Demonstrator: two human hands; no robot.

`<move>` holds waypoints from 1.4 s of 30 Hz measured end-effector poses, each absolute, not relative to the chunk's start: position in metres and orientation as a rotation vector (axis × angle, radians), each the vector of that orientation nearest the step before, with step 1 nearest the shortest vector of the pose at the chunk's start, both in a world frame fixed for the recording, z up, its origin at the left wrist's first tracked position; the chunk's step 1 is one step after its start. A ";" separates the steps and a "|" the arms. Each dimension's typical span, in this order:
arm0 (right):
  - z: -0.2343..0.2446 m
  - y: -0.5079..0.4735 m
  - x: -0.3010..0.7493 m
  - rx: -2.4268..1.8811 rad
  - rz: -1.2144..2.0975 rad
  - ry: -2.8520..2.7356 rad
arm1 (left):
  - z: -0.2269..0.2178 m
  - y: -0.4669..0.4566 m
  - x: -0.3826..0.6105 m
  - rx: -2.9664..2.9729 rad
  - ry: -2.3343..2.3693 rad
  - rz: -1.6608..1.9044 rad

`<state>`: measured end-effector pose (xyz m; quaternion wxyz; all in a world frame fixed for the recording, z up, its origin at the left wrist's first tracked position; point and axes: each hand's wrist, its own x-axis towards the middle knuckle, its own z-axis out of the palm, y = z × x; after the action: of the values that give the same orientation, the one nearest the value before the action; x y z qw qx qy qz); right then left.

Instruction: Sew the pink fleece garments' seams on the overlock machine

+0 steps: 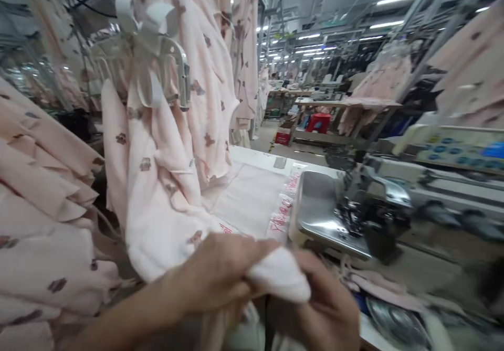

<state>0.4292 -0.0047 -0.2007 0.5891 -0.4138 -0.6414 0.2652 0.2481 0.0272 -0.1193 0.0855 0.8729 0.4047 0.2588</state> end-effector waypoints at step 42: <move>-0.134 0.038 0.578 -2.019 0.268 -1.549 | -0.134 0.120 0.431 2.597 0.953 0.468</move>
<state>0.5776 0.0381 -0.1337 0.2873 -0.7557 -0.5800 0.1003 0.4314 0.1197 -0.1341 0.1674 0.9126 0.3349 0.1645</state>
